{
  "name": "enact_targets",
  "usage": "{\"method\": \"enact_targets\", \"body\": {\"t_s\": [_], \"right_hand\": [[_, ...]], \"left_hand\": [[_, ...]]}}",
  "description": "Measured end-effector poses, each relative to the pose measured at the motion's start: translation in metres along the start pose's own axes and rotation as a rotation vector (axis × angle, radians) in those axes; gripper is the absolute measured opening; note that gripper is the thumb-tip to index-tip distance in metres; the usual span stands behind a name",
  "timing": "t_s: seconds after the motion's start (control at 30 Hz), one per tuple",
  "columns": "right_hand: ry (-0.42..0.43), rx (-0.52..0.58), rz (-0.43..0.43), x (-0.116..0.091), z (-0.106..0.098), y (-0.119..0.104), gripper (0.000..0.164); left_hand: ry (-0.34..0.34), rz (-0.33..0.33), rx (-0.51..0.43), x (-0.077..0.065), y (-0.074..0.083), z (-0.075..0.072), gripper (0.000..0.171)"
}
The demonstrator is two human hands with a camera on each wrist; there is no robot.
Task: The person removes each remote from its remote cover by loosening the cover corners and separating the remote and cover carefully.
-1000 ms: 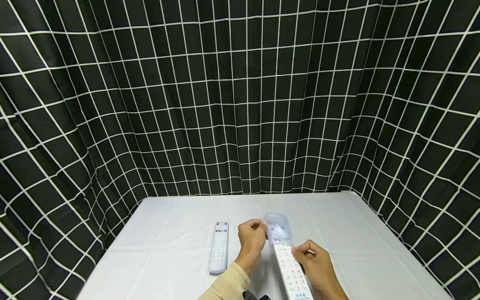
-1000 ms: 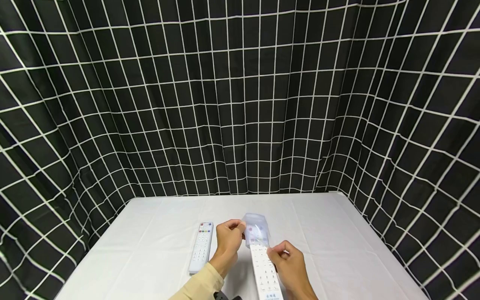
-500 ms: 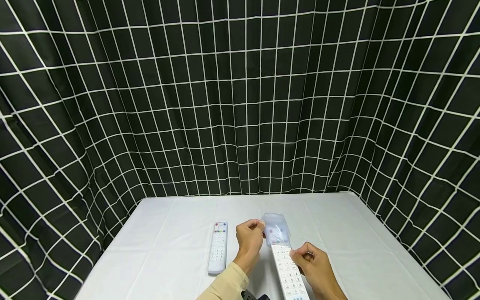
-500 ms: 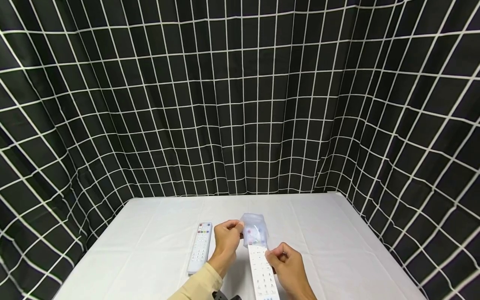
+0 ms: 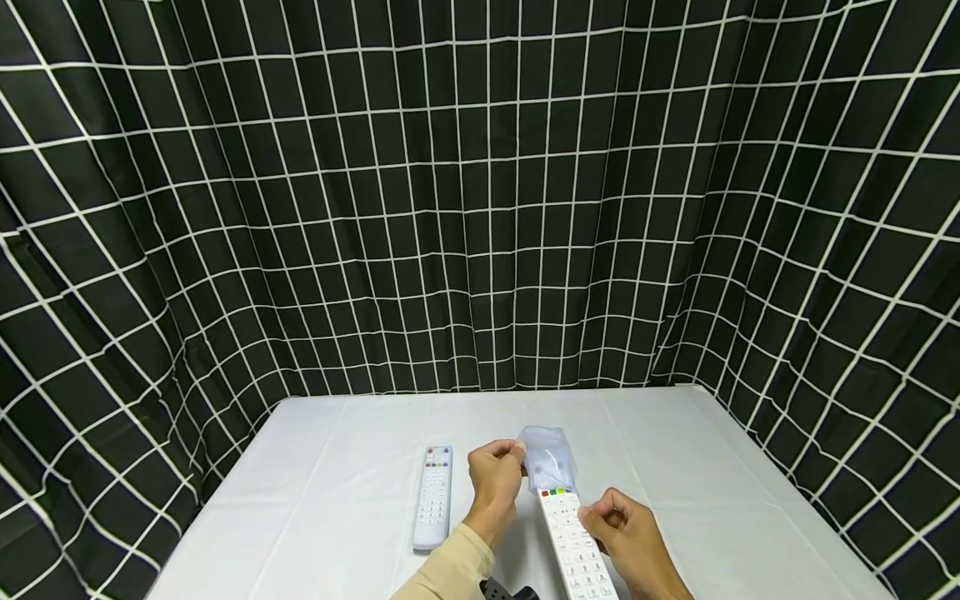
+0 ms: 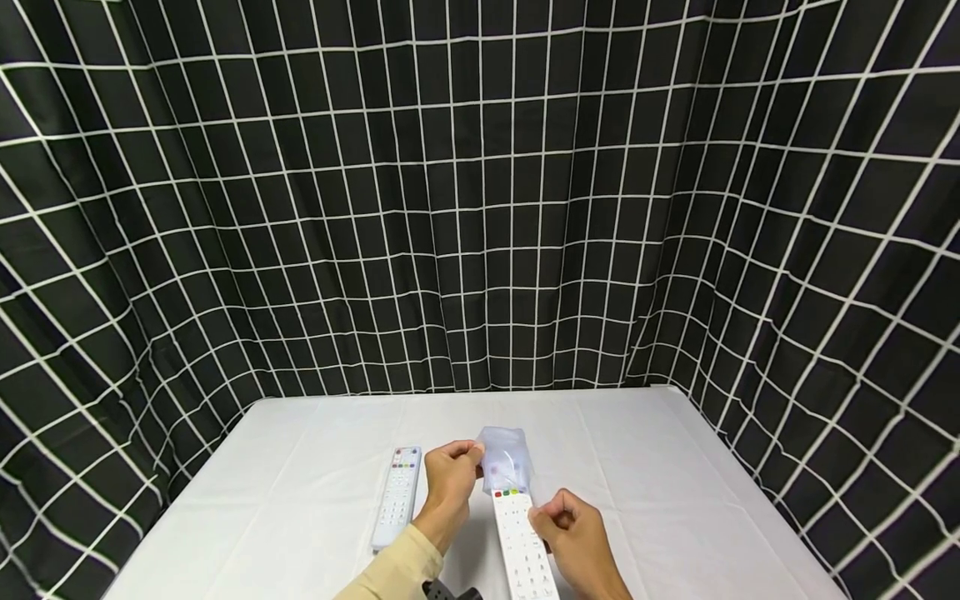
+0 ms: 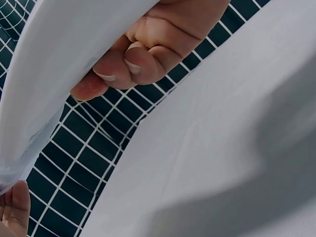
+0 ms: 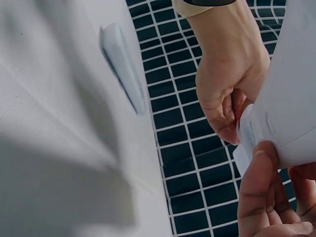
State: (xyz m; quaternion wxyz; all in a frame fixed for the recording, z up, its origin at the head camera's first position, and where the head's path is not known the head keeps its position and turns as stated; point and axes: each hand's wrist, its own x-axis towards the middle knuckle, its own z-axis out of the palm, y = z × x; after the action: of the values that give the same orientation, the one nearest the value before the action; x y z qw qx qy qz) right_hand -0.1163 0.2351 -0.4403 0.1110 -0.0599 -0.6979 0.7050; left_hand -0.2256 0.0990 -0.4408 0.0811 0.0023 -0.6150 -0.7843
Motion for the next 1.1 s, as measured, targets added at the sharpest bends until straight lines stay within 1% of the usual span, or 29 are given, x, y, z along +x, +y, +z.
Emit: {"method": "enact_targets", "body": {"t_s": [0.2,0.3,0.53,1.1], "right_hand": [[0.009,-0.048,-0.01,-0.0014,-0.0017,0.0017,0.018],[0.001,-0.062,-0.021,-0.0024,-0.0035,0.0021,0.019],[-0.029,-0.048,-0.023,-0.0041,-0.0058,0.0024,0.019],[-0.049,-0.075,-0.039,-0.0022,-0.0084,0.0016,0.019]], "left_hand": [[0.011,-0.009,0.012,0.0004,-0.0012,-0.0011,0.007],[0.015,-0.009,0.013,0.0004,-0.0019,-0.0008,0.007],[-0.001,-0.022,-0.023,0.0009,-0.0031,0.001,0.005],[0.013,-0.029,-0.035,0.0061,0.0006,0.0025,0.004]]}}
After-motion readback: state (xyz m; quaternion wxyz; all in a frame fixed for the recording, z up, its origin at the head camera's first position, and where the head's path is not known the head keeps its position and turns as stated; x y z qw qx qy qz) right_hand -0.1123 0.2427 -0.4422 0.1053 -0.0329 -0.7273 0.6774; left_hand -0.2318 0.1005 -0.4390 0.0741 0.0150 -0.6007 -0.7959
